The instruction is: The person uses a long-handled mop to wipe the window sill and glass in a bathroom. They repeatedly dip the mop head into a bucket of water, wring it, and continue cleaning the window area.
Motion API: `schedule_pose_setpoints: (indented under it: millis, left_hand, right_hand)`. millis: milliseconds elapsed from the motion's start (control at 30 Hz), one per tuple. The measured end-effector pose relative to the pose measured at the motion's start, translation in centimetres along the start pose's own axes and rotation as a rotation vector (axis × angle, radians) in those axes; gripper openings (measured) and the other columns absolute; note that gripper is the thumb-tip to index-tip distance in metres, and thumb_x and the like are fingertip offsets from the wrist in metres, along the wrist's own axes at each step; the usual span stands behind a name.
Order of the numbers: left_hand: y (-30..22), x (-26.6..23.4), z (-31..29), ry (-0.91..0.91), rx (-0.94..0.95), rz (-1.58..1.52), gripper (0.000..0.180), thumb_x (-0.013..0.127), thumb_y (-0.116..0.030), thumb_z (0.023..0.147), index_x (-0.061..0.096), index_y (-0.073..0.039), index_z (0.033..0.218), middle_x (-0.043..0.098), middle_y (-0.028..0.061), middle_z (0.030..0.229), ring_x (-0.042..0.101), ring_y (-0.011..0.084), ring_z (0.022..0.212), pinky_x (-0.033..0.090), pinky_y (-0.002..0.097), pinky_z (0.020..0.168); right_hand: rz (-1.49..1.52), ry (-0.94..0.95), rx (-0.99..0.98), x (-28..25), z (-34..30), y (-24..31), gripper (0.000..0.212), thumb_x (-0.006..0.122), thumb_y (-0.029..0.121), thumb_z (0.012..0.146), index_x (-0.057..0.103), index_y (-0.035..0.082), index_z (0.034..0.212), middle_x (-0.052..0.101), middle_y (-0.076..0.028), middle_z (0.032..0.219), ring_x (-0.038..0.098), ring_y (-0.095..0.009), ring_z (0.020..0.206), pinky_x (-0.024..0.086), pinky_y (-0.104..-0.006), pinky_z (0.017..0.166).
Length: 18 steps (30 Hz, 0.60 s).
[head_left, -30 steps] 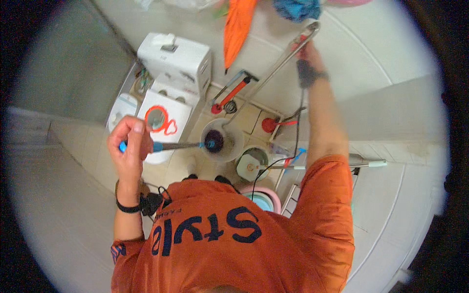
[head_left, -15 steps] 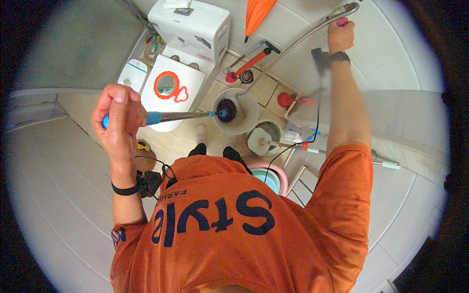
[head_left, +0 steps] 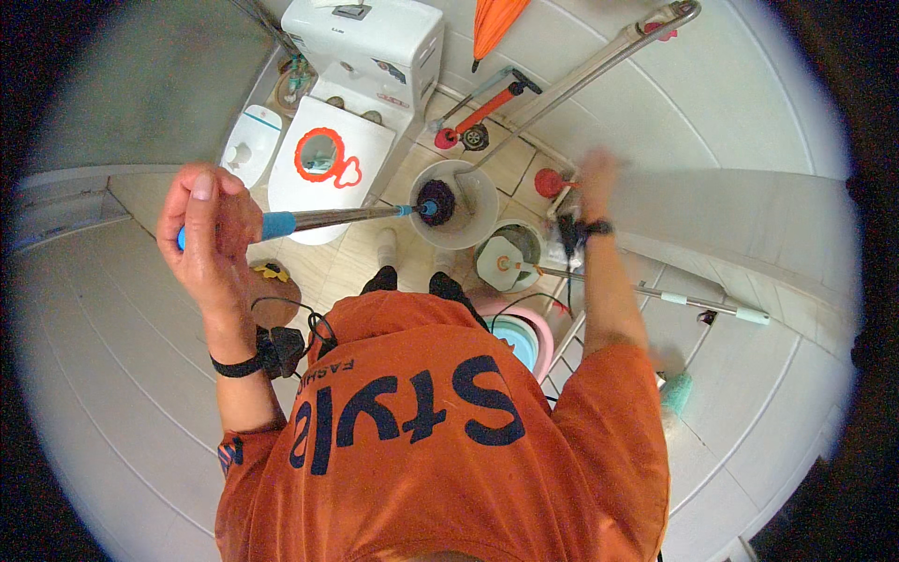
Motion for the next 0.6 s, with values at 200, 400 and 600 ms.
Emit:
schedule_pose_setpoints:
  millis: [200,400,600]
  left_hand:
    - [0.0,0.3,-0.1,0.011,0.012,-0.022,0.025,0.051,-0.020,0.098,0.058,0.000,0.084,0.035,-0.0054,0.052,0.027,0.0040,0.044,0.022,0.0241,0.042]
    - [-0.3,2.7,-0.1,0.041,0.016,-0.034,0.025,0.052,-0.020,0.098,0.058,0.000,0.085,0.034,-0.0052,0.052,0.027,0.0044,0.045,0.022,0.0244,0.042]
    - [-0.5,6.3,-0.5,0.121,0.028,-0.017,0.023,0.052,-0.019,0.098,0.058,0.000,0.085,0.036,-0.0052,0.053,0.028,0.0037,0.046,0.023,0.0235,0.042]
  right_hand:
    - [-0.019,0.539,0.504,0.7,-27.8,-12.4,0.048,0.051,0.047,0.093,0.064,0.001,0.092,0.068,-0.017,0.077,0.066,-0.033,0.072,0.050,-0.0442,0.068]
    - [-0.100,0.993,0.680,-4.3,-43.3,-15.2,0.020,0.059,0.024,0.087,0.062,0.005,0.089,0.066,-0.008,0.074,0.067,-0.022,0.063,0.048,-0.0331,0.050]
    - [0.489,0.617,1.123,-6.4,-41.8,-13.3,0.038,0.052,0.038,0.095,0.058,0.004,0.111,0.065,-0.006,0.096,0.067,-0.017,0.074,0.050,-0.0287,0.060]
Point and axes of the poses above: each hand's wrist, its own z-axis towards the middle knuckle, its own x-axis out of the palm, y = z × x, the point moved 4 cm from there along z, towards the middle knuckle
